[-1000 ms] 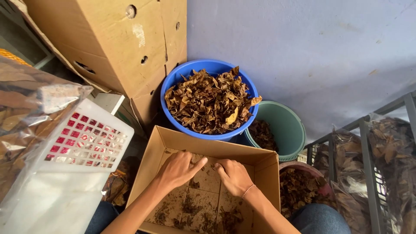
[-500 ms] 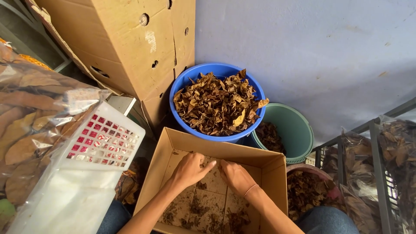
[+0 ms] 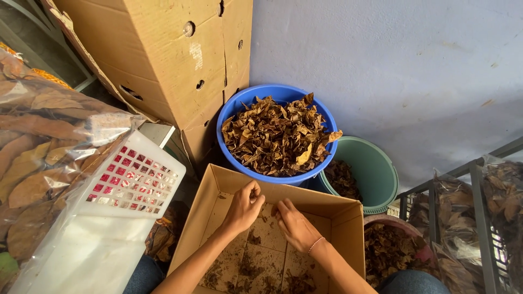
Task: Breaking and crumbling dried leaves by hand into a cardboard box for processing
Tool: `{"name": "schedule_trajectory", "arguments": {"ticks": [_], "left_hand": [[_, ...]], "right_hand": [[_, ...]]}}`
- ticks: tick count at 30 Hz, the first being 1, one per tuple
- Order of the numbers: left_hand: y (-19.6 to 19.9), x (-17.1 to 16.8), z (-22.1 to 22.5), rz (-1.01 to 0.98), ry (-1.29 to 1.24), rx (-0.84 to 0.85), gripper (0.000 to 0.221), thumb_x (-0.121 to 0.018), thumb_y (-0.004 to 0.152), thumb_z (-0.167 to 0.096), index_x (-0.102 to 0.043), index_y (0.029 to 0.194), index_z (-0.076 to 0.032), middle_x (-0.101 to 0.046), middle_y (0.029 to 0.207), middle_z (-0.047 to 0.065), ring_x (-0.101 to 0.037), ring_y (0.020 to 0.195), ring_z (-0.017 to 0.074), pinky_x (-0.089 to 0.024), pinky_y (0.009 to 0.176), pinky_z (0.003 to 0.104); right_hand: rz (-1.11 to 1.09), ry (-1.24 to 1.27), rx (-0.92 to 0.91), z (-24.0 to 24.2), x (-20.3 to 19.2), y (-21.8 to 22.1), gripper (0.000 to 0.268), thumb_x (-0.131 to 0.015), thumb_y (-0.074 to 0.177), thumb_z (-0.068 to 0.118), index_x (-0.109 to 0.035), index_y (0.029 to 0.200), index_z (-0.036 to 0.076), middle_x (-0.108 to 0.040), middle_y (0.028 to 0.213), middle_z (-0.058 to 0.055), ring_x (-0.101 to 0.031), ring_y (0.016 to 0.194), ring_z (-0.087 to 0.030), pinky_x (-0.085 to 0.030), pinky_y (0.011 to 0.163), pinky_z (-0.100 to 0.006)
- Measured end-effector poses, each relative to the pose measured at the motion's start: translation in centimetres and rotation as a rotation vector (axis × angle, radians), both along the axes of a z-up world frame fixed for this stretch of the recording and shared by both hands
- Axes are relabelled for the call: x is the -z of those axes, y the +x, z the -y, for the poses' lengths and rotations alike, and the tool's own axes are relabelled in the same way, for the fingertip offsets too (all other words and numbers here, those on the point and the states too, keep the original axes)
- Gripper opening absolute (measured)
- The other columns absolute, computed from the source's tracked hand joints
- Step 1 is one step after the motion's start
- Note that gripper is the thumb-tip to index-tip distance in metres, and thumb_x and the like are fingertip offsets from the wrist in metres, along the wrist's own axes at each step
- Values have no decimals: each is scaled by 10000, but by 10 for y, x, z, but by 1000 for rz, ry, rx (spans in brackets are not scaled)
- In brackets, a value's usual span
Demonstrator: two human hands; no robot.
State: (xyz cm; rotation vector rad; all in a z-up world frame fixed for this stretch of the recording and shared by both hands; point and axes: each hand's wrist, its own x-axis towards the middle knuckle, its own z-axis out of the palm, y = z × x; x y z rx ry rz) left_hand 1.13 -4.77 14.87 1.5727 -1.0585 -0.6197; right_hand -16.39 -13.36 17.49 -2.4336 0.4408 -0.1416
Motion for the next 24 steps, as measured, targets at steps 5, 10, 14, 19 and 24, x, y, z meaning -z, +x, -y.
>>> {"name": "schedule_trajectory", "arguments": {"ticks": [5,10,14,19,24], "left_hand": [[25,-18,36,144,-63,-78,483,-500,1019,-405,-486,610,-149,-402,498,-21,-326,436,100,-288,423,249],[65,-64,98,183,-139,-106,430,-436,1013,-463,-522,907,-55,-470,687,73,-500,618,194,-403,565,343],[66,-118,95,394,-25,3,582,-469,976,-381,-318,1378,10,-352,1276,301,-403,1183,478,-296,973,613],[65,-88,76,768,58,54,585,-637,893,-32,-415,1434,-17,-398,1391,279,-525,1233,490,-243,1110,697],[41,-53,11,706,187,199,149,-678,890,-100,-618,1025,-76,-551,1089,138,-620,798,248,-502,633,357]], "right_hand": [[202,-191,70,45,-10,29,441,-367,770,-204,-562,1122,-22,-614,1061,-242,-682,908,-400,-648,821,-476],[144,-132,270,107,-66,78,387,-346,915,-134,-572,1209,-25,-593,1135,-273,-703,930,-425,-607,814,-525],[62,-266,330,117,-113,86,458,-563,1027,187,-462,1473,155,-516,1308,-242,-569,1228,-426,-489,1018,-571],[224,-347,314,89,-129,52,454,-680,956,150,-506,1370,91,-434,1398,-216,-558,1274,-478,-475,1041,-618],[143,-354,294,53,-104,5,324,-748,871,140,-608,1160,94,-525,1194,-145,-653,1013,-463,-552,841,-558]]}}
